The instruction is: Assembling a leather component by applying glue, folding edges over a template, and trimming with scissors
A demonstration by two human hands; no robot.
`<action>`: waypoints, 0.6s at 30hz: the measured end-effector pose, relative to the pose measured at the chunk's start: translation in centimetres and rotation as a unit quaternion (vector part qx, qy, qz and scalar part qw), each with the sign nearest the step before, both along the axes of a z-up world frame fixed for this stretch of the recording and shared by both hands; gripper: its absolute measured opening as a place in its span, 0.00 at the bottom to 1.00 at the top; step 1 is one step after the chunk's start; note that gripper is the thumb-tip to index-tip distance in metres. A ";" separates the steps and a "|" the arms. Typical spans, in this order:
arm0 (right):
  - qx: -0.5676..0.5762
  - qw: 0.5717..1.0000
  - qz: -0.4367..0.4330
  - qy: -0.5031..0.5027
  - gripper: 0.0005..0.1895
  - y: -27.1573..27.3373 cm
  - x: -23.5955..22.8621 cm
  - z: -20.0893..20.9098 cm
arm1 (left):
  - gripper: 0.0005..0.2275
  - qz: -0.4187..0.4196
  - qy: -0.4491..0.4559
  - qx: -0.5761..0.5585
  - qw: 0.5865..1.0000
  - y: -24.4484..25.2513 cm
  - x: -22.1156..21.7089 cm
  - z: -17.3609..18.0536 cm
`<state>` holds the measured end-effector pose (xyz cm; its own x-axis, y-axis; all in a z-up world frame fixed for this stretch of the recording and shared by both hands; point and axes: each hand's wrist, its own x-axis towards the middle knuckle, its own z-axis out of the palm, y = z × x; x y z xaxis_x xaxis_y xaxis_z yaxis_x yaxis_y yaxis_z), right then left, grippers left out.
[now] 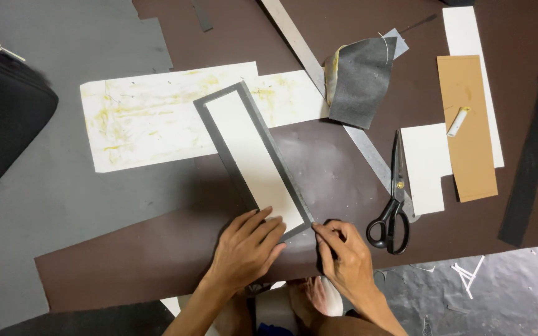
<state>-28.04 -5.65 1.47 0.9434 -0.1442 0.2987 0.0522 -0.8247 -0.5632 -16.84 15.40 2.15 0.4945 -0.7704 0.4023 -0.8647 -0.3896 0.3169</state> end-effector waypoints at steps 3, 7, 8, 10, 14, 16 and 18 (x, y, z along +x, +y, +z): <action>0.002 1.000 -0.007 -0.010 0.13 0.1 -0.1 -0.5 | 0.11 -0.009 -0.050 -0.046 0.998 0.1 0.1 0.1; 0.009 1.000 -0.005 -0.022 0.13 0.1 0.0 -0.5 | 0.07 -0.017 -0.086 -0.106 0.990 -0.4 0.3 0.5; 0.010 1.000 -0.004 -0.023 0.13 0.2 0.1 -0.5 | 0.06 -0.027 -0.089 -0.122 0.988 -0.4 0.3 0.5; 0.010 1.000 -0.003 -0.024 0.14 0.1 0.1 -0.4 | 0.05 -0.036 -0.093 -0.139 0.985 -0.4 0.2 0.6; 0.012 1.000 0.002 -0.021 0.14 0.0 0.1 -0.5 | 0.08 -0.052 -0.077 -0.141 0.986 -0.4 0.1 0.8; 0.015 1.000 0.001 -0.023 0.14 0.1 0.2 0.1 | 0.08 -0.053 -0.072 -0.139 0.986 -0.5 0.0 0.7; 0.087 0.995 -0.032 -0.032 0.09 0.3 0.9 1.4 | 0.07 -0.046 -0.077 -0.149 0.985 -0.6 -0.1 0.8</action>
